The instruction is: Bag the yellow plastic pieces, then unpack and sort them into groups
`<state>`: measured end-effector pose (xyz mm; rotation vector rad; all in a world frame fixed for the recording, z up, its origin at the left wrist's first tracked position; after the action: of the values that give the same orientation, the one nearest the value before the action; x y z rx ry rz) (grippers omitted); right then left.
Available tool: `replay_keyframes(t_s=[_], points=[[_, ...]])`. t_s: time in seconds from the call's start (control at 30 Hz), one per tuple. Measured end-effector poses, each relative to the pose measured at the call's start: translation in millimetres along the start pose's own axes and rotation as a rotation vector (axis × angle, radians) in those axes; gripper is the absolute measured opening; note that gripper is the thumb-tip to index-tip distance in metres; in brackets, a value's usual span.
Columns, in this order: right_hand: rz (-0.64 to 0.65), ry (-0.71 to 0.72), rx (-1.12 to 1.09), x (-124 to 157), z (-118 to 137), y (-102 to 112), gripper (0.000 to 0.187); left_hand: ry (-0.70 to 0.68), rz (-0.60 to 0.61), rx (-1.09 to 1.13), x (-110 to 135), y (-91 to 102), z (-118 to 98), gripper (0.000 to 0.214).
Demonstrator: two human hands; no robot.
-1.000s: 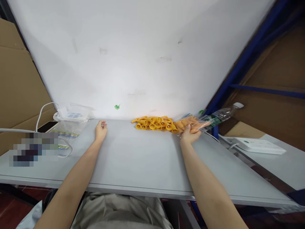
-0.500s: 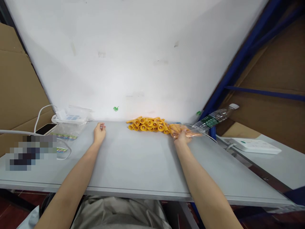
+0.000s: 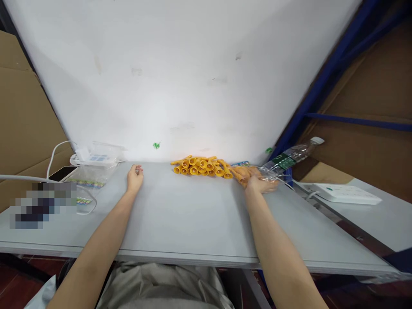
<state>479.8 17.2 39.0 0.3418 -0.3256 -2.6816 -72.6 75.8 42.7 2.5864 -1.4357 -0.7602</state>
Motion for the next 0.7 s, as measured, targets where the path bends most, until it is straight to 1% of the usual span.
replay_keyframes(t_s=[0.03,0.07,0.1,0.17,0.23,0.27,0.4,0.47,0.7], points=[[-0.083,0.004,0.098,3,2,12,0.066,0.000,0.001,-0.002,0,-0.1,0,0.022],[-0.120,0.058,0.192,5,8,20,0.068,0.001,0.001,-0.005,0,0.0,0,0.022],[-0.109,0.113,0.277,7,12,22,0.067,0.002,0.002,-0.007,0,0.0,0,0.022],[0.038,0.213,0.400,8,16,11,0.060,0.001,0.006,-0.009,0,-0.1,-1,0.022],[0.168,0.202,0.460,7,10,0,0.057,-0.002,0.006,-0.011,1,0.3,-2,0.022],[0.195,0.188,0.471,6,7,-3,0.059,-0.004,0.007,-0.011,1,0.3,-2,0.022],[0.208,0.185,0.503,3,5,-10,0.067,0.006,0.018,-0.008,1,-0.8,-2,0.022],[0.242,0.180,0.538,3,4,-12,0.069,0.014,0.018,-0.004,1,-1.2,0,0.022],[0.397,0.192,0.590,2,1,-19,0.065,-0.002,0.016,-0.016,-1,-1.3,0,0.022]])
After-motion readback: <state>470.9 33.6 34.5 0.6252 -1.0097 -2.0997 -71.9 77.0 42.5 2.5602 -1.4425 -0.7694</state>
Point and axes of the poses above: each hand's wrist, its own x-axis away from the middle knuckle, its own y-axis out of the back of the hand, z = x × y, the point moved 8 cm from there along -x, towards the middle knuckle, and after that the axes turned 4 degrees about y, right-handed, at the moved point
